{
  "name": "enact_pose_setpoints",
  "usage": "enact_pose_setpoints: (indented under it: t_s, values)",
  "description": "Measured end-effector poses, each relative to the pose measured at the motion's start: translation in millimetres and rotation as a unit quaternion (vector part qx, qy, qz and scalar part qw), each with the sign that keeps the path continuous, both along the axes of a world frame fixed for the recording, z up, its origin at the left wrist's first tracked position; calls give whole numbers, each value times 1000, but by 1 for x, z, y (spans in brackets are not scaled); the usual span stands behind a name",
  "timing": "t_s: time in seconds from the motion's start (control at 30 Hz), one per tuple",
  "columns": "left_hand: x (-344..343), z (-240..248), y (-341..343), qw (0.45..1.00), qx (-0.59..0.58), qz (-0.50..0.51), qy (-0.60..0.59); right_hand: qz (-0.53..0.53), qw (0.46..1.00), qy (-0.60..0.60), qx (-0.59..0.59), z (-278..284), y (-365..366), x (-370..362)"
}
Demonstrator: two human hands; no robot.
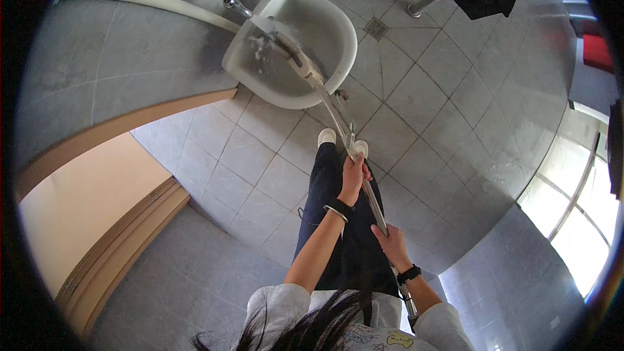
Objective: The recorder is cleaning a white urinal using a mop and water from a faucet.
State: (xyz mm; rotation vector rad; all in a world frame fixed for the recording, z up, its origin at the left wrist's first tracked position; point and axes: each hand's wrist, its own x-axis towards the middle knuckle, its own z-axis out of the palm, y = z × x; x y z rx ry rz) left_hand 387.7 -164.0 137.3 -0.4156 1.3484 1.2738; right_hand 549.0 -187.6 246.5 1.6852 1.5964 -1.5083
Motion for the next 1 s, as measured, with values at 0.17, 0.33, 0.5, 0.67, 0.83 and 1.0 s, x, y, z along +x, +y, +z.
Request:
enact_pose_setpoints:
  t_s: [0.17, 0.33, 0.5, 0.67, 0.83, 1.0]
  values:
    - [-8, 3, -2, 995, 27, 73, -69, 30, 998, -3, 50, 11, 1, -12]
    - [-19, -3, -13, 984, 75, 112, -119, 63, 989, 3, 132, 24, -4, -24]
    - [-26, 0, -10, 974, 92, 125, -163, 60, 988, -1, 145, 26, -7, -25]
    - [-35, -6, -1, 975, 115, 112, -153, 47, 986, 5, 157, 26, 1, -36]
    - [-38, -4, 1, 972, 137, 116, -152, 38, 991, 5, 130, 22, 5, -37]
    - [-39, -7, 2, 970, 134, 119, -161, 45, 989, 5, 142, 23, 7, -37]
